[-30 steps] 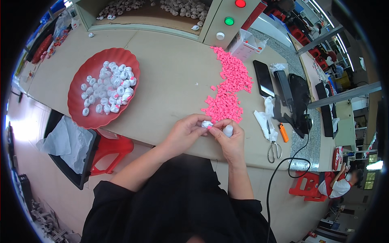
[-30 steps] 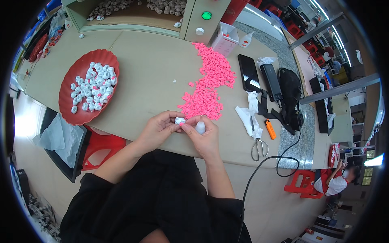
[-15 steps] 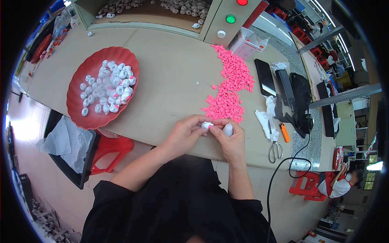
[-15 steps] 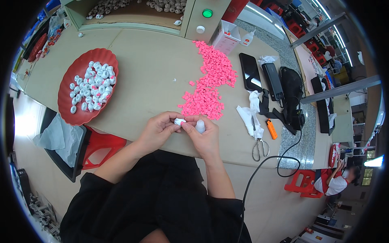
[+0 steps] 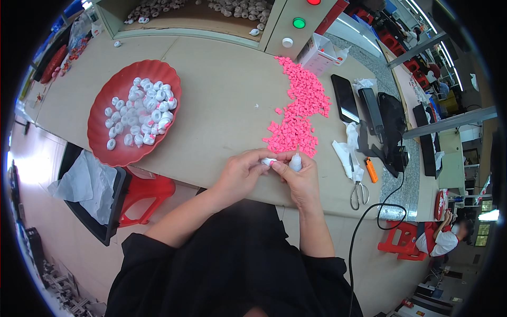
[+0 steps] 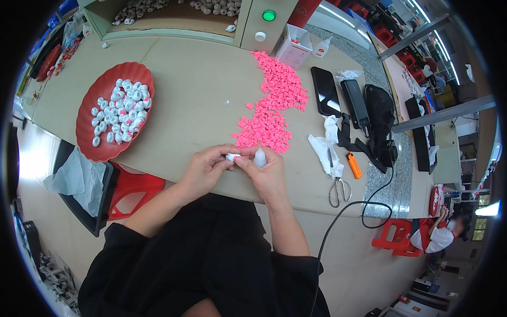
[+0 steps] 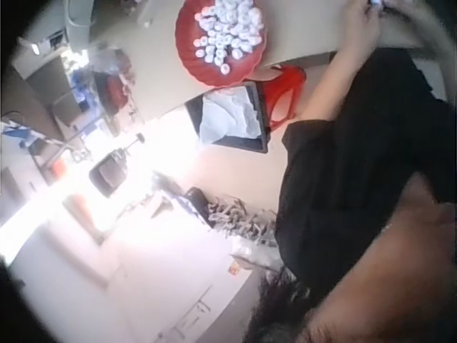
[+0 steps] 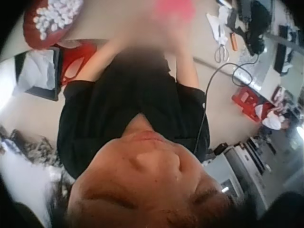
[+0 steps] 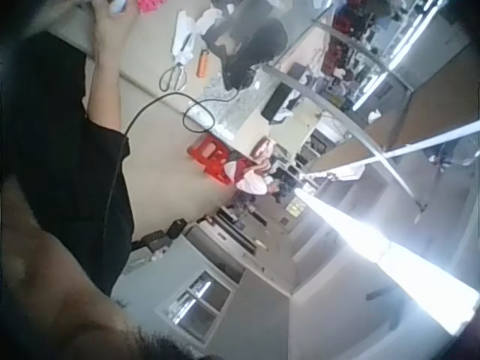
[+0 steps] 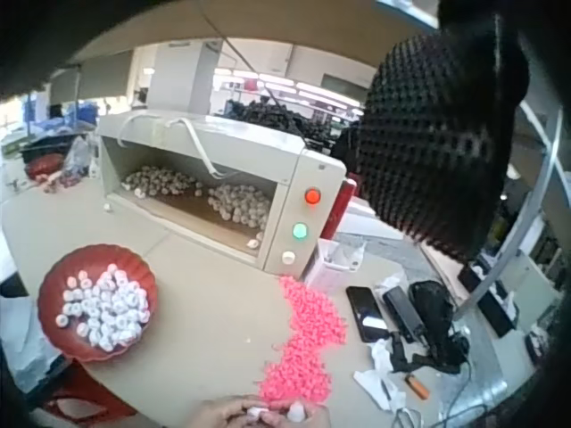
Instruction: The person applies glue from a small bottle to white ring-shaped objects and attaches pink foam pieces to them. The person handles the items one at a time, repeatedly picking up a white ring, applying adhesive, and pressing a pink piece onto it. Finished items are placed into a red tray on the table.
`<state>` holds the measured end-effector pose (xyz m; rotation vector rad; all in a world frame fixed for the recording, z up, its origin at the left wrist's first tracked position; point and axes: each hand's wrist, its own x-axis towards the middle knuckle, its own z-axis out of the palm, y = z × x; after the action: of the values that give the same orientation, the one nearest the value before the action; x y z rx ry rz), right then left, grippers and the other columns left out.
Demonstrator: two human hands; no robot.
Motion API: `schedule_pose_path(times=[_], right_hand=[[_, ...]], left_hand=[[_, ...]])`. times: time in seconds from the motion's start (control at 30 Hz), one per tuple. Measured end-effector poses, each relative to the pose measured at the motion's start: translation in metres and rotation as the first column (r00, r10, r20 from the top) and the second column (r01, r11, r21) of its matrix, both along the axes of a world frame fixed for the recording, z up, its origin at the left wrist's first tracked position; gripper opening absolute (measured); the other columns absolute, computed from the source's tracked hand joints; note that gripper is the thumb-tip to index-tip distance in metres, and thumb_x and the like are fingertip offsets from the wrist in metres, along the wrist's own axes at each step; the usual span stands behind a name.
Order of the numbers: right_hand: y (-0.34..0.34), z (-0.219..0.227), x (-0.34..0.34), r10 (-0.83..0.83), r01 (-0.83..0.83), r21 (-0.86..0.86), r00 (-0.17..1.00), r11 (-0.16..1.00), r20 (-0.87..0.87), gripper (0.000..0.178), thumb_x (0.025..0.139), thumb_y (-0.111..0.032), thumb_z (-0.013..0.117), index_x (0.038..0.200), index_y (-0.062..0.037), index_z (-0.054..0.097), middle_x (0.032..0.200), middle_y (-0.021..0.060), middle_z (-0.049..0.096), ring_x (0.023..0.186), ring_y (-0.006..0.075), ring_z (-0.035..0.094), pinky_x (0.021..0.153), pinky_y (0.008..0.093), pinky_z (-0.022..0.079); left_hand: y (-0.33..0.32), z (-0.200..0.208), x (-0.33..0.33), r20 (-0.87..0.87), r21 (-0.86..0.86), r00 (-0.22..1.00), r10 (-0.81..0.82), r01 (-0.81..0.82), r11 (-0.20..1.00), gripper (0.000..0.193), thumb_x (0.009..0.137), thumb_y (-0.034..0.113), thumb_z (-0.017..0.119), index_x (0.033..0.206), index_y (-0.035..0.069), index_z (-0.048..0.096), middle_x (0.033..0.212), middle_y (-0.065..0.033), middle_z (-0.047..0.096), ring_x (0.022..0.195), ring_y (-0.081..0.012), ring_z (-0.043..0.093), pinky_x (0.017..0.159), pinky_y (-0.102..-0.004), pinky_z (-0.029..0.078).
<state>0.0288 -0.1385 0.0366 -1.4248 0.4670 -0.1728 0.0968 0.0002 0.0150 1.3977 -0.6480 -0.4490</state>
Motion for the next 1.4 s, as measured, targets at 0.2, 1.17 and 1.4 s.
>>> schedule_pose_path(times=[0.2, 1.17, 1.4], right_hand=[[-0.001, -0.004, -0.004, 0.006, -0.011, 0.117, 0.999, 0.993, 0.048, 0.018, 0.077, -0.004, 0.067, 0.091, 0.0034, 0.059, 0.078, 0.0069, 0.062, 0.067, 0.0087, 0.058, 0.055, 0.0198, 0.044], [-0.004, -0.009, 0.0, 0.182, 0.032, -0.601, 0.939, 0.798, 0.291, 0.01, 0.075, 0.005, 0.062, 0.084, -0.0003, 0.064, 0.078, 0.0051, 0.057, 0.07, 0.0119, 0.053, 0.061, 0.0234, 0.041], [-0.004, -0.007, 0.001, 0.124, 0.0, -0.508, 0.97, 0.861, 0.211, 0.009, 0.075, 0.006, 0.061, 0.083, 0.0009, 0.062, 0.079, 0.0042, 0.058, 0.071, 0.0102, 0.054, 0.061, 0.0229, 0.043]], left_hand=[[-0.003, -0.003, 0.001, 0.131, 0.015, 0.991, 0.016, -0.018, 1.0, 0.027, 0.079, -0.008, 0.052, 0.105, 0.0, 0.056, 0.096, -0.0113, 0.059, 0.086, -0.0188, 0.06, 0.075, -0.0282, 0.05], [-0.002, -0.007, 0.004, -0.183, -0.041, 0.979, -0.094, 0.088, 0.995, 0.025, 0.085, -0.005, 0.049, 0.11, -0.005, 0.05, 0.099, -0.0105, 0.058, 0.094, -0.016, 0.058, 0.083, -0.0278, 0.049], [-0.002, -0.008, 0.005, -0.132, -0.003, 0.988, -0.083, 0.083, 0.997, 0.025, 0.085, -0.006, 0.049, 0.11, -0.005, 0.05, 0.099, -0.0097, 0.057, 0.094, -0.0147, 0.057, 0.084, -0.0272, 0.049]])
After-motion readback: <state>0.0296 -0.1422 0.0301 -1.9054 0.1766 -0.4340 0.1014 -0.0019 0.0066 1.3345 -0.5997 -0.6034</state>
